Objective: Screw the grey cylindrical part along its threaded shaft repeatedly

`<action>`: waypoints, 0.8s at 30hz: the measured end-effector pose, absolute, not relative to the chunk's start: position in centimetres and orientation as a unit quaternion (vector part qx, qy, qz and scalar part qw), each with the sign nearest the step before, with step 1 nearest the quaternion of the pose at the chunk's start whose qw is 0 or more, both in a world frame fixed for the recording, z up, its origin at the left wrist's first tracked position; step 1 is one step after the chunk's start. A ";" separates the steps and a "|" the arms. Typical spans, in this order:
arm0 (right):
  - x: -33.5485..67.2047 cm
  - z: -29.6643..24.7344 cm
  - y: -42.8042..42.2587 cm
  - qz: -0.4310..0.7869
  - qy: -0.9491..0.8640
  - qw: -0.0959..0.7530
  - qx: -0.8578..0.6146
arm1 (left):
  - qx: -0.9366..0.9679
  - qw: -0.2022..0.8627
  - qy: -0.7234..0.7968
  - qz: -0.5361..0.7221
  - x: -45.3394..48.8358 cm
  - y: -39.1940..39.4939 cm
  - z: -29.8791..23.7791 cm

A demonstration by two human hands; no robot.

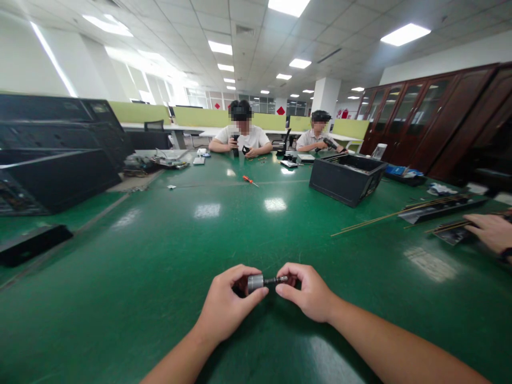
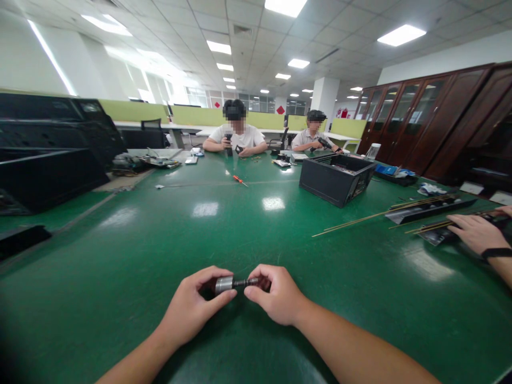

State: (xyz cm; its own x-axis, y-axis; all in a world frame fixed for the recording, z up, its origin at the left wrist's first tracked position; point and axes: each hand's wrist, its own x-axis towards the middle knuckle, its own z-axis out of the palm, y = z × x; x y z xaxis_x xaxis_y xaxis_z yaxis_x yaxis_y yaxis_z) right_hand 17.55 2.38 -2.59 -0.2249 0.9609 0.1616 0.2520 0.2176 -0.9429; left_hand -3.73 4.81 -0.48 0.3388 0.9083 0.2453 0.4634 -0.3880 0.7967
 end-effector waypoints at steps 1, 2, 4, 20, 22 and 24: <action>17.6 -2.6 2.3 0.422 -0.660 0.418 -0.460 | 0.755 0.316 0.453 0.352 -3.7 4.8 -0.5; 17.6 -2.6 2.3 0.421 -0.661 0.417 -0.461 | 0.756 0.315 0.453 0.353 -3.8 4.8 -0.5; 17.6 -2.6 2.3 0.418 -0.663 0.417 -0.460 | 0.757 0.310 0.453 0.355 -3.8 4.8 -0.6; 17.6 -3.0 2.9 0.429 -0.647 0.437 -0.454 | 0.752 0.297 0.449 0.380 -3.9 4.9 -0.7; 17.6 -3.0 2.8 0.432 -0.645 0.437 -0.454 | 0.741 0.305 0.462 0.379 -4.0 5.0 -0.9; 17.6 -2.9 2.8 0.434 -0.643 0.439 -0.454 | 0.736 0.309 0.468 0.379 -4.0 5.1 -0.9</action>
